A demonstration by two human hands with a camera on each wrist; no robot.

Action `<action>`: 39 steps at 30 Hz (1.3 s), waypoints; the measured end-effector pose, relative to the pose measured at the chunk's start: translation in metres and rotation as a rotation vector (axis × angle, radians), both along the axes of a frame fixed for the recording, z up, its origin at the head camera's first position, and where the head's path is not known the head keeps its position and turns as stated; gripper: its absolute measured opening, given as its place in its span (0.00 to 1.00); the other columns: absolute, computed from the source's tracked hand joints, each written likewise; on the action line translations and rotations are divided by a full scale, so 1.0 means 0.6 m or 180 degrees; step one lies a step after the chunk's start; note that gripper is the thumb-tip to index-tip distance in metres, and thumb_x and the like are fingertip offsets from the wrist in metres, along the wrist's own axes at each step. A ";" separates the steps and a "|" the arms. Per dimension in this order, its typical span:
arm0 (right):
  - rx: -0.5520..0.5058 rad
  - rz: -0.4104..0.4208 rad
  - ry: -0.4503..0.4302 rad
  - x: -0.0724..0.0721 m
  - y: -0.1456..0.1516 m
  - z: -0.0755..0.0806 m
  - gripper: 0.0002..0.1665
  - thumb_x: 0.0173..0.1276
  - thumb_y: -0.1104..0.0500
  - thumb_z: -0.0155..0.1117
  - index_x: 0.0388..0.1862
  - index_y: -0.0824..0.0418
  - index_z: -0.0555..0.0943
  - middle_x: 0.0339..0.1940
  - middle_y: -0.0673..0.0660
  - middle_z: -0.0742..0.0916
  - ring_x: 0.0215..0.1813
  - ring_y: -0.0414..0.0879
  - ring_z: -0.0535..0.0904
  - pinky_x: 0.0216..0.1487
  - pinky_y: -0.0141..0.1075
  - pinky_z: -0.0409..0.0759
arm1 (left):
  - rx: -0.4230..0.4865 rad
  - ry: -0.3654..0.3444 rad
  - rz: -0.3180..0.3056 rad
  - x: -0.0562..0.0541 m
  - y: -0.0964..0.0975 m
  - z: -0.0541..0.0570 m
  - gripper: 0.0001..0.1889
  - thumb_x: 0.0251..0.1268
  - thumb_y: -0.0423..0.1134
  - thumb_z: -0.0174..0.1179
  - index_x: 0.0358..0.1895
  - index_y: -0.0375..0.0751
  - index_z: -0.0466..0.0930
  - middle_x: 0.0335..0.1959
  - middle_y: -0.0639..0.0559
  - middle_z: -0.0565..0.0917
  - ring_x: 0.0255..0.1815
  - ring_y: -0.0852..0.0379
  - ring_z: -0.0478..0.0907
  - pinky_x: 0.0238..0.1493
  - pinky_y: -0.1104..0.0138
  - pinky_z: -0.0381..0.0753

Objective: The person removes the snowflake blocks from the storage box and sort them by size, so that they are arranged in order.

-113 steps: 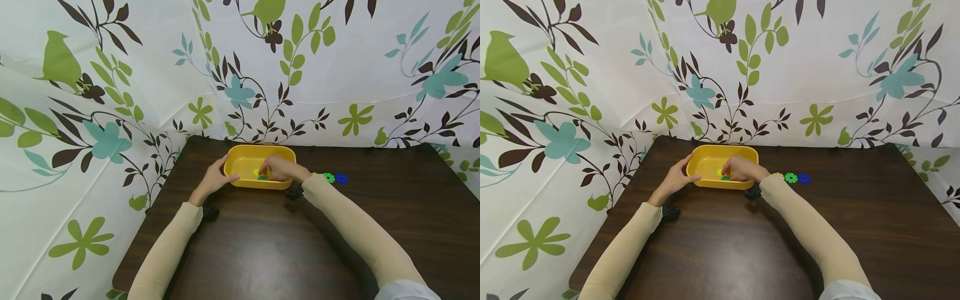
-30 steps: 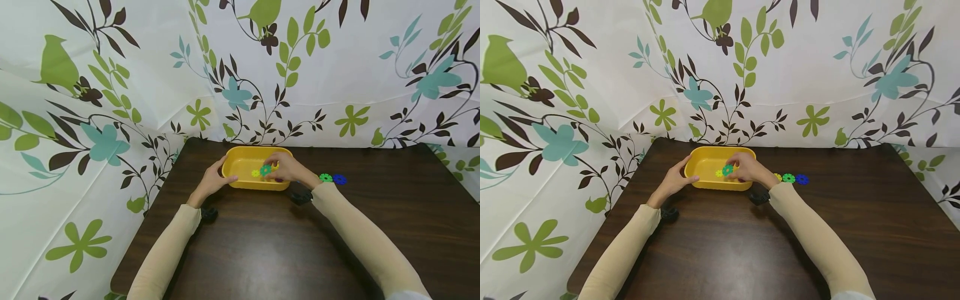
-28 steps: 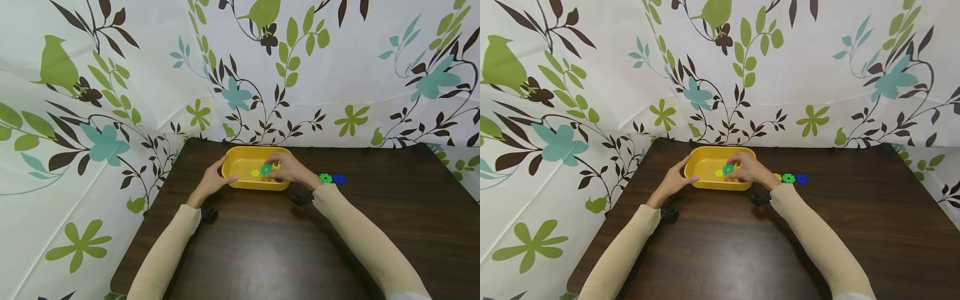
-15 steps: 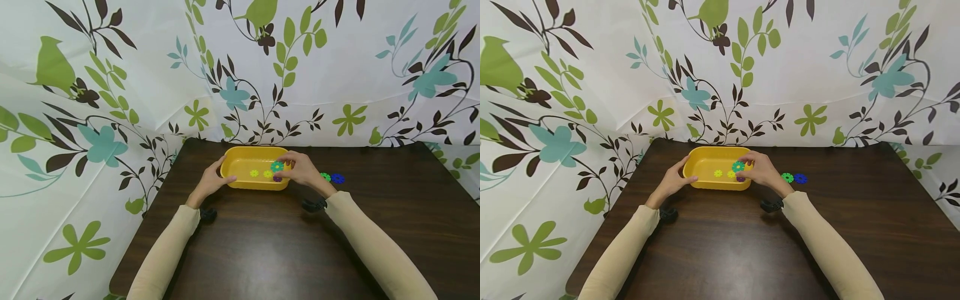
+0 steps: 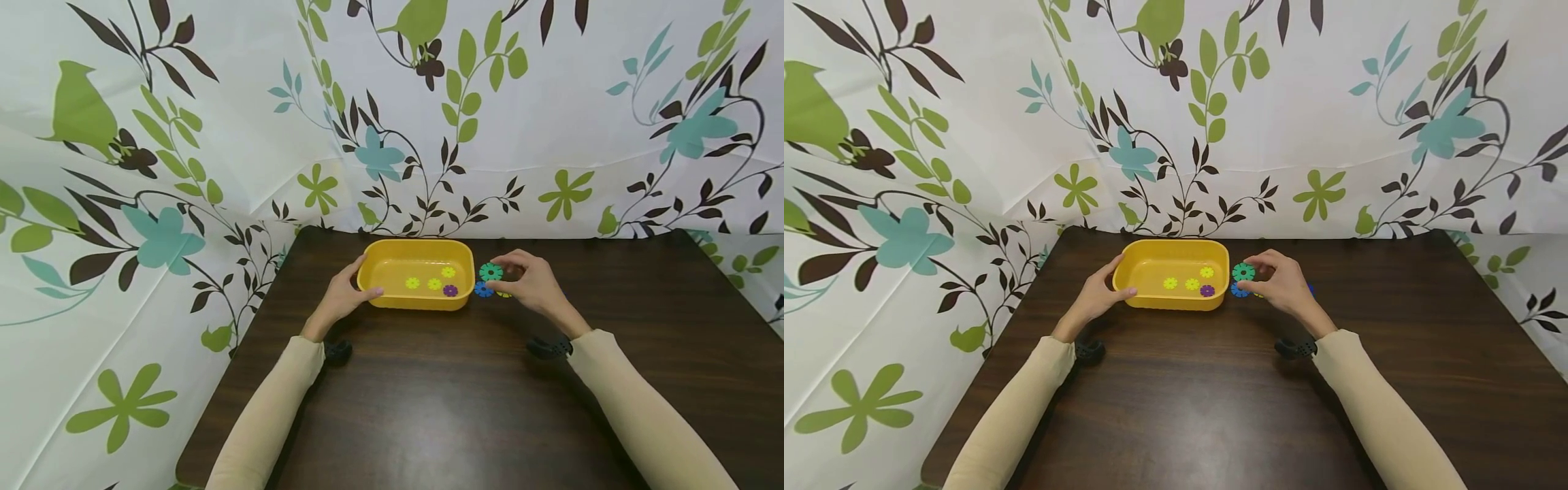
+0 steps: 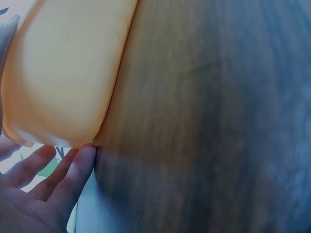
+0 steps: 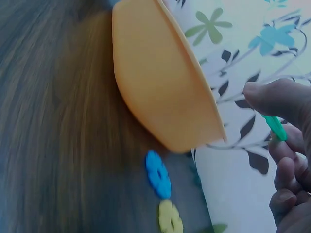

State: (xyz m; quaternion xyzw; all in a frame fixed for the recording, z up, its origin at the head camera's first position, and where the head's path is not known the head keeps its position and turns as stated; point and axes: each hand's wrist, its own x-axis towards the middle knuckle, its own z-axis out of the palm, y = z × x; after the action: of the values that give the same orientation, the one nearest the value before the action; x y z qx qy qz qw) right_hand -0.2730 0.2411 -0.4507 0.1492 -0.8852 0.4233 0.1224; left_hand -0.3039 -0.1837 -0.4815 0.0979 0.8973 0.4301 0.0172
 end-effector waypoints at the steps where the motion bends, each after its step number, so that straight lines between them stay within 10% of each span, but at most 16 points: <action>1: -0.0006 -0.0039 -0.0010 0.002 0.007 -0.002 0.24 0.64 0.55 0.86 0.57 0.63 0.91 0.49 0.59 0.90 0.47 0.47 0.79 0.47 0.17 0.75 | 0.0011 0.0003 -0.0001 0.000 0.000 0.000 0.55 0.66 0.59 0.76 0.90 0.54 0.54 0.90 0.42 0.61 0.90 0.38 0.59 0.89 0.37 0.58; 8: 0.0021 -0.0219 -0.0102 0.021 0.055 -0.015 0.25 0.67 0.54 0.84 0.58 0.64 0.90 0.48 0.60 0.89 0.47 0.57 0.79 0.44 0.18 0.76 | 0.0028 0.0008 -0.0014 0.001 0.001 0.001 0.55 0.66 0.58 0.77 0.90 0.54 0.54 0.90 0.43 0.61 0.91 0.38 0.58 0.89 0.37 0.58; 26: 0.0444 -0.0588 -0.0255 0.036 0.153 -0.053 0.30 0.70 0.45 0.80 0.63 0.61 0.89 0.54 0.62 0.90 0.47 0.41 0.74 0.43 0.27 0.71 | 0.0007 -0.0036 -0.0002 0.000 0.002 0.001 0.54 0.68 0.56 0.76 0.91 0.53 0.53 0.90 0.42 0.60 0.91 0.37 0.57 0.89 0.36 0.56; 39: 0.0652 -0.0640 -0.0515 0.034 0.196 -0.071 0.32 0.74 0.45 0.76 0.66 0.66 0.86 0.54 0.67 0.88 0.51 0.56 0.76 0.46 0.38 0.71 | -0.0004 -0.0042 0.0000 -0.001 0.001 -0.001 0.54 0.69 0.56 0.75 0.91 0.53 0.53 0.90 0.41 0.60 0.91 0.37 0.57 0.89 0.36 0.56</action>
State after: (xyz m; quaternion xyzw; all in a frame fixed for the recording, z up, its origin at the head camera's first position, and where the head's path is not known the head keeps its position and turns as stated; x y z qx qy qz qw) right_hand -0.2526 0.3588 -0.4931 0.0370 -0.9411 0.3272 0.0766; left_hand -0.3048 -0.1831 -0.4818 0.0951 0.8974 0.4303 0.0233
